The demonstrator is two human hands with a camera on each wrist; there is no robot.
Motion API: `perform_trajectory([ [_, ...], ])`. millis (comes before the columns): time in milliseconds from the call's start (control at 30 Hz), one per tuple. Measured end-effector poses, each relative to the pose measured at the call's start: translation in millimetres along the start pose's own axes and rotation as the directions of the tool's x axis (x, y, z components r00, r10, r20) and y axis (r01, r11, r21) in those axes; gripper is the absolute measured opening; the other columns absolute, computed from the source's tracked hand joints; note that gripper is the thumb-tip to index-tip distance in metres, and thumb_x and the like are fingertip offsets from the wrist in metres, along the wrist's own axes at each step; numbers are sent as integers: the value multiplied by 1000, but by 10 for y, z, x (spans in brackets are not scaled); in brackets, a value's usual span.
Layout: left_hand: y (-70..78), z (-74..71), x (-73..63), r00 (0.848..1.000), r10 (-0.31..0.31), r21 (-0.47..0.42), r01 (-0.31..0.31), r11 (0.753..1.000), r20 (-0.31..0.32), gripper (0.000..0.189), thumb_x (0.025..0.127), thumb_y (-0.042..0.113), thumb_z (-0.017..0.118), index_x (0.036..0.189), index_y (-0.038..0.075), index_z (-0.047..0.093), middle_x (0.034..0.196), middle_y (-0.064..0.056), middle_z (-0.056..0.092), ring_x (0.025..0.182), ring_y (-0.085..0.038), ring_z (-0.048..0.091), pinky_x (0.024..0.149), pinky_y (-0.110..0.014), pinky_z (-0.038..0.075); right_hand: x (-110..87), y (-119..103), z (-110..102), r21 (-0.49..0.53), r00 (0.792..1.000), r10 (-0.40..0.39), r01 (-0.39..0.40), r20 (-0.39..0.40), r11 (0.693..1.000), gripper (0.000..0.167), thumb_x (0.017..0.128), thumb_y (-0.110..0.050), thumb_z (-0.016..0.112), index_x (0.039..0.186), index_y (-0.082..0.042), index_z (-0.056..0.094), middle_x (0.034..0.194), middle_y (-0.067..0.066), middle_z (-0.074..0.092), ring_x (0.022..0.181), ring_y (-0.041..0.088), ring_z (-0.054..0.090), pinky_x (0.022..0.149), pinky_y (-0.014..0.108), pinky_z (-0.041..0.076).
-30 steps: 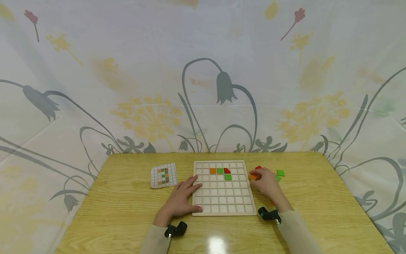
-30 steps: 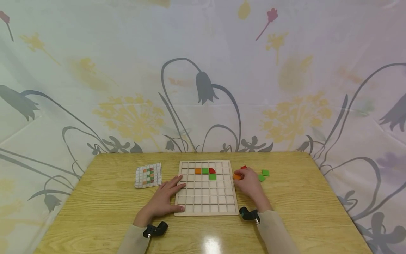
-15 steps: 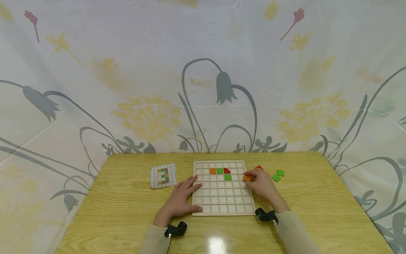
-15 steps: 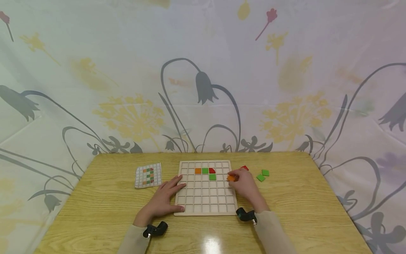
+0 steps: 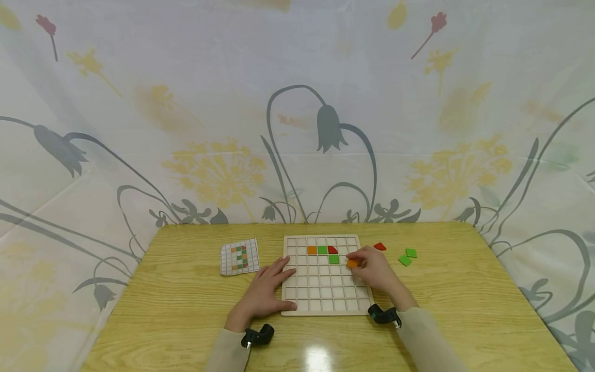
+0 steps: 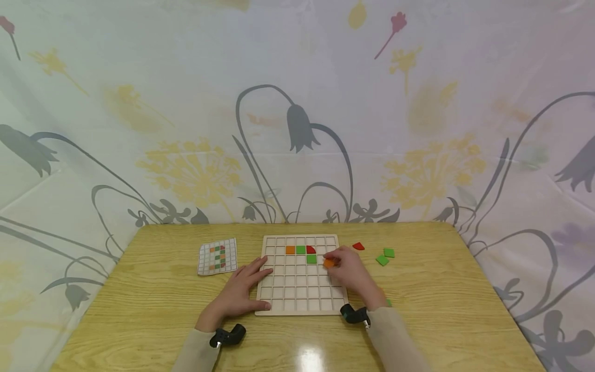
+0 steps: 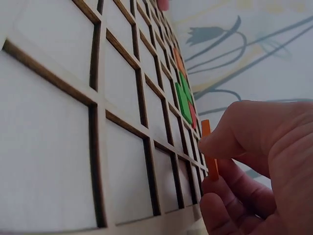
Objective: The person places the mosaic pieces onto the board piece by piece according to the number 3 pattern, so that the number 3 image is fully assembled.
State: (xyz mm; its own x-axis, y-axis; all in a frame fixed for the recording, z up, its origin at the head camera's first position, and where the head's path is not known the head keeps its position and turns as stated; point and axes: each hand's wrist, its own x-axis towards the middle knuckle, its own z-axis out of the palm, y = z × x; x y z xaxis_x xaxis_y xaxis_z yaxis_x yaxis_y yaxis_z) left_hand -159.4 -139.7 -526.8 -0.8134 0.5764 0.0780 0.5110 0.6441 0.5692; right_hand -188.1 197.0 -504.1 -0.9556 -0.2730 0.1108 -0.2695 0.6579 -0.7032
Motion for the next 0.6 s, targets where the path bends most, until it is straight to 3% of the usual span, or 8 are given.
perform_trajectory([
  [600, -3, 3, 2, 1000, 1, -4, -1, 1000, 0, 85, 82, 56, 73, 151, 16, 46, 165, -4, 20, 151, -25, 15, 117, -56, 13, 48, -55, 149, -14, 996, -74, 75, 46, 997, 30, 80, 4, 68, 108, -5, 75, 102, 3, 64, 81, 15, 55, 72, 30, 50],
])
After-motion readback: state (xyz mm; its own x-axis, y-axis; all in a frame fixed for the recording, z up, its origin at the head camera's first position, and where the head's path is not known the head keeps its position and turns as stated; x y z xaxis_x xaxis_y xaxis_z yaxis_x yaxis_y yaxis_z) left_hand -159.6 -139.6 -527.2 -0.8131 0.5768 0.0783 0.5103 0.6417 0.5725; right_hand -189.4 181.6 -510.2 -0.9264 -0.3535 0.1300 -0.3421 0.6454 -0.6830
